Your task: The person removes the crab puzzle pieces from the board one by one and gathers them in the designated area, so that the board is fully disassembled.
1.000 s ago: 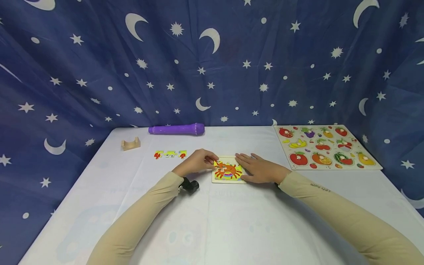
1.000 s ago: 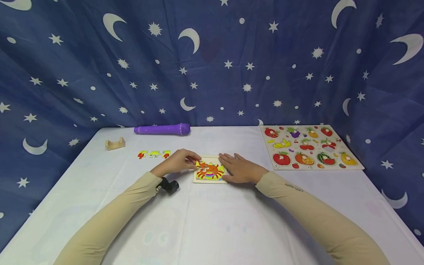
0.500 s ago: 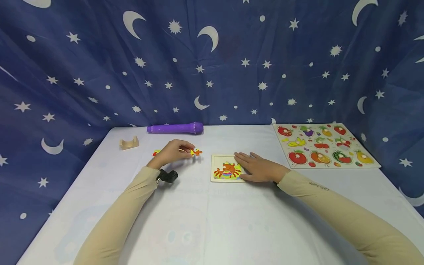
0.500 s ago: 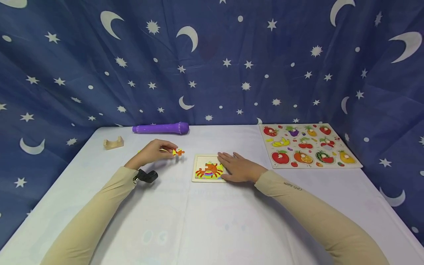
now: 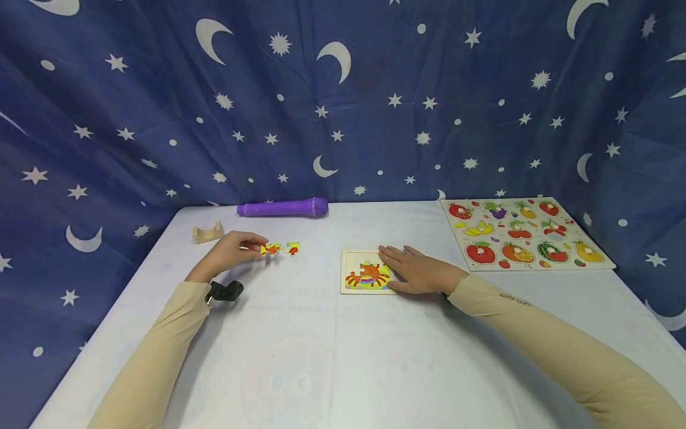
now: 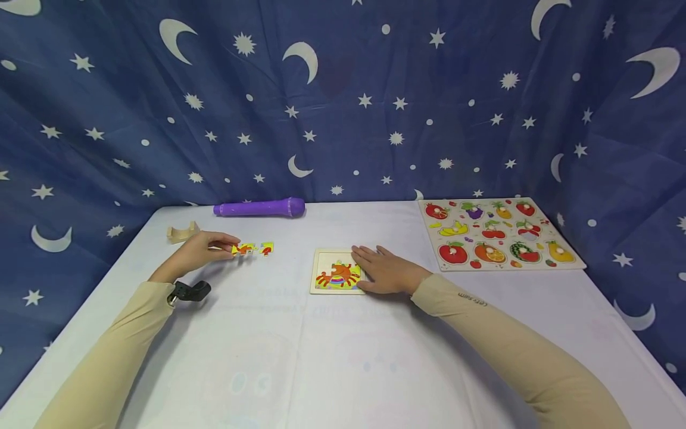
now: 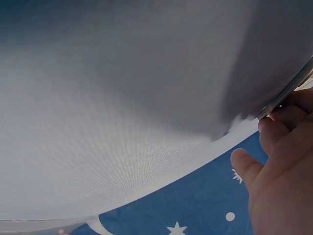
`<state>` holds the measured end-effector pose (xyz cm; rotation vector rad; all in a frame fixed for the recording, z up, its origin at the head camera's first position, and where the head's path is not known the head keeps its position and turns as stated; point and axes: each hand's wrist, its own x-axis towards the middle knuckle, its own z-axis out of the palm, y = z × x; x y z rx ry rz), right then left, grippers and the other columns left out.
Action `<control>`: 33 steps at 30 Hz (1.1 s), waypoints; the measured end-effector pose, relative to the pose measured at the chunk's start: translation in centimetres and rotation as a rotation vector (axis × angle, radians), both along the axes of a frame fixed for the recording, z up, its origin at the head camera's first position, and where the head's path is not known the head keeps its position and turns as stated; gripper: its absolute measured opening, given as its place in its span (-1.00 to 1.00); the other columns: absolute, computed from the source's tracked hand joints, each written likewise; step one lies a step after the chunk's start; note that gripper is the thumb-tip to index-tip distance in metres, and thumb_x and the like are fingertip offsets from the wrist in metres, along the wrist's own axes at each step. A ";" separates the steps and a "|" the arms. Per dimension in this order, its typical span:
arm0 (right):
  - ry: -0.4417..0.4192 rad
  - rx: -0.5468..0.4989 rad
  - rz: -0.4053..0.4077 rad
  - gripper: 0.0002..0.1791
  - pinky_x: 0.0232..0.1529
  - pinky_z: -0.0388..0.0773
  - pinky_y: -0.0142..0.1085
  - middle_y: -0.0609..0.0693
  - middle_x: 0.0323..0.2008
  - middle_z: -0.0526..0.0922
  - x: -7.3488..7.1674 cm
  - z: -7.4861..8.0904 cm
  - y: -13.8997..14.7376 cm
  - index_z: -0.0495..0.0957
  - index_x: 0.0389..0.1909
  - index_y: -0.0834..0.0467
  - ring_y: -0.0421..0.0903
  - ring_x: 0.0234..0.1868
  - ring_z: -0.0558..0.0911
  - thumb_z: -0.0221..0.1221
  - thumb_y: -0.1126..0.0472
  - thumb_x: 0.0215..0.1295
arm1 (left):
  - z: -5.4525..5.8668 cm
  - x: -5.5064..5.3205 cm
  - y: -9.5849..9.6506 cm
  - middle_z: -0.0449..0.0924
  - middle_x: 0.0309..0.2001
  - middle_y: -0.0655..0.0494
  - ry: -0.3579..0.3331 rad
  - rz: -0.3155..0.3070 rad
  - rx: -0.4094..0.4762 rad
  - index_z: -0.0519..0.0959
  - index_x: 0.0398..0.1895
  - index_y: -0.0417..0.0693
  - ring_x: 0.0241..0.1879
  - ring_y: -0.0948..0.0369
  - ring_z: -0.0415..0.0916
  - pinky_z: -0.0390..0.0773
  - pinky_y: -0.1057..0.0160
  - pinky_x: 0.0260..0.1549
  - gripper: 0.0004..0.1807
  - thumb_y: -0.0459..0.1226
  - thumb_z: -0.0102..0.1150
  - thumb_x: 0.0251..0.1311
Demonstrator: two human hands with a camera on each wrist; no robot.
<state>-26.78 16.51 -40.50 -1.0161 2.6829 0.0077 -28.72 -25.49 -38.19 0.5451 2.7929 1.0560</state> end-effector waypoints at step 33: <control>-0.007 0.001 -0.011 -0.19 0.45 -0.10 0.05 0.06 0.50 -0.09 0.2 0.4 -0.2 -0.09 0.46 0.20 0.02 0.50 -0.04 -0.09 -0.15 0.35 | -1.8 0.9 -3.8 0.66 -0.26 -0.17 -0.050 0.112 -0.130 0.61 -0.14 -0.36 -0.28 0.21 0.54 0.50 0.31 -0.25 -0.68 -0.43 0.33 -0.03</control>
